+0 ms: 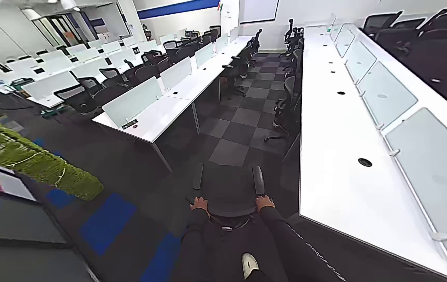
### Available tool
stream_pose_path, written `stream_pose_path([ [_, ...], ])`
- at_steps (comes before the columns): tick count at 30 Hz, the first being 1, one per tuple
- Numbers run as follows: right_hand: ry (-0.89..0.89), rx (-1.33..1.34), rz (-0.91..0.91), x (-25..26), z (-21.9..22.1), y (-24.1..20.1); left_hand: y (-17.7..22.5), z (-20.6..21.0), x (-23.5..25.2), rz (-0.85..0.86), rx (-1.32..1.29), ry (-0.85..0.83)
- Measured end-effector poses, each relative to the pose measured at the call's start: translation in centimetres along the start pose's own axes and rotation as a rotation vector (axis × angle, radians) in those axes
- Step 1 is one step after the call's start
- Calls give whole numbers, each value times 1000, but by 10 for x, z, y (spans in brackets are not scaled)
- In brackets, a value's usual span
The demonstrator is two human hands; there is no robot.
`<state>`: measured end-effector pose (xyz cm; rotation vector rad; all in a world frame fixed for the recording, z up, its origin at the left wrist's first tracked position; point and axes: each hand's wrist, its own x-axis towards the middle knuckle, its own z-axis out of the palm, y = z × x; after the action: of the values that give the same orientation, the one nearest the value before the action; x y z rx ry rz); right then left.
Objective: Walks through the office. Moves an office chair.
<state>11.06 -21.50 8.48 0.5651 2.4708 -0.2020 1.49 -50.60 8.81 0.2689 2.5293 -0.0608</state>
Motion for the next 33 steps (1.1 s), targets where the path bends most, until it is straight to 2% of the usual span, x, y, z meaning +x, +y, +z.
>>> stream_pose_path([
  [11,53,44,-40,143,-97,-44,-5,-92,145,-6,0,28],
  [20,-5,15,-50,243,-173,-64,5,-167,244,5,-54,12],
  [33,24,41,36,387,-279,-130,-12,-288,428,103,-46,38],
])
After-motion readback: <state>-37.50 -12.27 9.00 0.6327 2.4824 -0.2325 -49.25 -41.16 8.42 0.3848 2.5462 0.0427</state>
